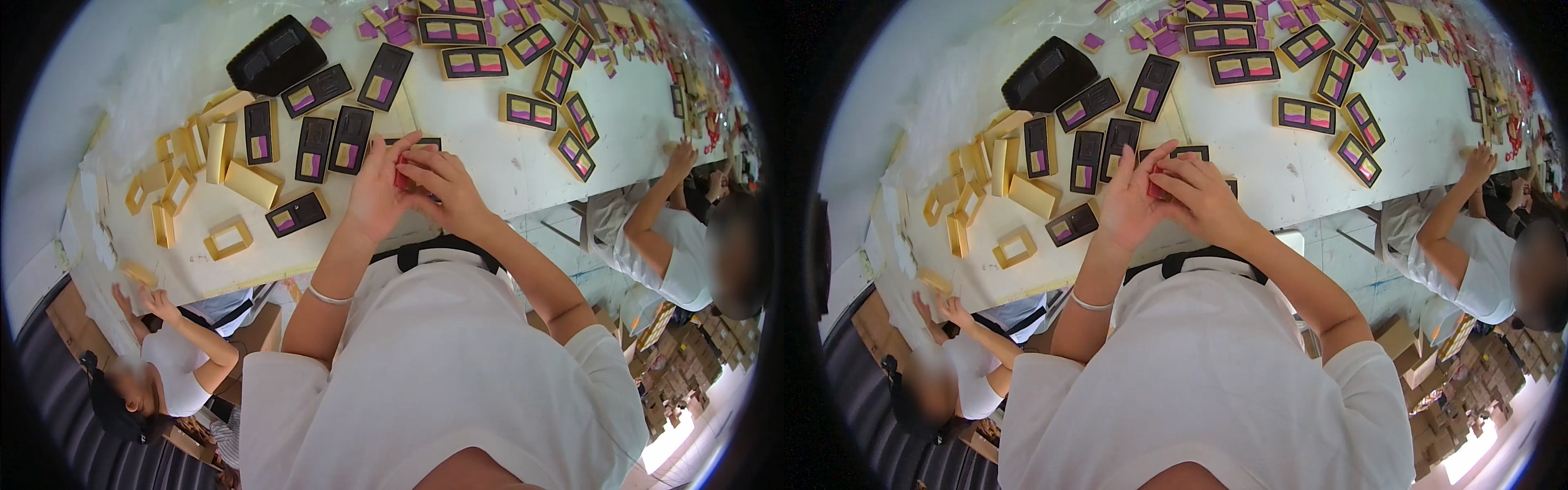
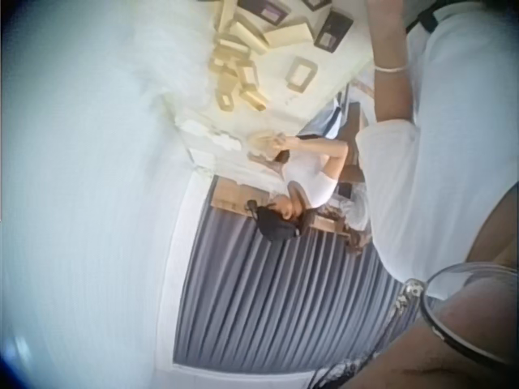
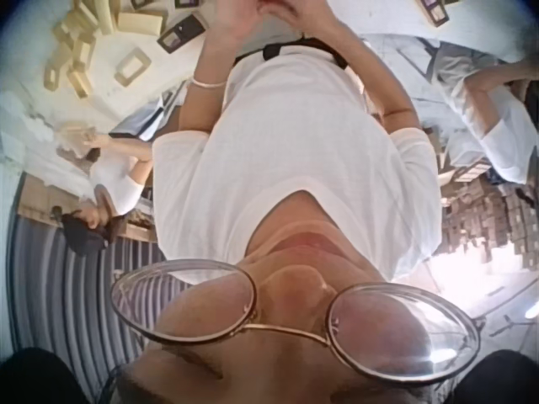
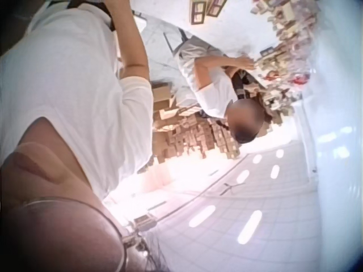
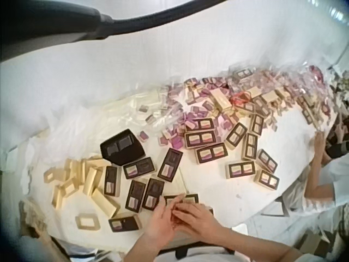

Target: The person assembles small cosmetic compacts by placing pink and purple inserts into black trays, then inserting the trays into gold frames. The person handles the components one at a time, repeatedly picking up inserts and trays, aligning them, and closing the compacts on a white worktable.

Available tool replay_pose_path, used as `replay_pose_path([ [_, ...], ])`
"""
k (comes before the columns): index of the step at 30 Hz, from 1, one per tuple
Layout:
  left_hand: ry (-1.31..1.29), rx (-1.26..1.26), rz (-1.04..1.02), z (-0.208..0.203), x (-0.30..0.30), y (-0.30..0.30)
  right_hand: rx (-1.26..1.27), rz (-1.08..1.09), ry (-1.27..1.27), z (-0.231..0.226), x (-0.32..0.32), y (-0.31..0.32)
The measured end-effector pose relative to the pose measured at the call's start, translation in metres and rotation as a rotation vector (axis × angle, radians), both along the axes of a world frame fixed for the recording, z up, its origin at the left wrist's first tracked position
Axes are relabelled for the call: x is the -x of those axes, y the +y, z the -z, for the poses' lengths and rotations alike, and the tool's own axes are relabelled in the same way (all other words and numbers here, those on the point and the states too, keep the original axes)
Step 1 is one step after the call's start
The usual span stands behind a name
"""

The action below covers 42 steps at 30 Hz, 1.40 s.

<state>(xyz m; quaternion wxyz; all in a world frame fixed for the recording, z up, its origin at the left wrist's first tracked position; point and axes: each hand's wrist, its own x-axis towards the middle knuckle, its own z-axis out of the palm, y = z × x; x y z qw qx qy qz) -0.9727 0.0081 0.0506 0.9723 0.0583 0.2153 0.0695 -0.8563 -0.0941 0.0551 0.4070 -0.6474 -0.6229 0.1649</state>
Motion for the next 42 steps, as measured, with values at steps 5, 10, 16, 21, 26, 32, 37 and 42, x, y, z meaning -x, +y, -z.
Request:
replay_pose_path([
  [5,0.231,-0.263,0.081,0.005,-0.004,0.004,0.028,0.052,0.333,0.021,-0.014,-0.001],
  [10,0.303,-0.469,0.024,0.015,-0.013,0.009,0.085,0.049,0.165,0.011,-0.029,0.014],
  [16,0.875,-1.642,-0.101,0.027,-0.051,0.032,0.109,0.093,0.187,0.025,-0.089,0.059],
  [21,1.232,-2.196,0.323,0.067,-0.062,0.056,-0.096,-0.146,-0.272,0.069,-0.124,0.114],
  [26,1.189,-2.248,0.370,0.077,-0.055,0.065,-0.092,-0.391,-0.452,0.089,-0.137,0.134],
  [32,1.134,-2.240,0.357,0.077,-0.054,0.069,0.086,-0.222,-0.341,0.096,-0.129,0.143],
  [37,1.127,-2.221,0.344,0.080,-0.052,0.072,0.110,-0.199,-0.270,0.111,-0.125,0.157],
  [42,1.058,-2.240,0.282,0.074,-0.054,0.072,0.150,-0.214,-0.162,0.102,-0.129,0.147],
])
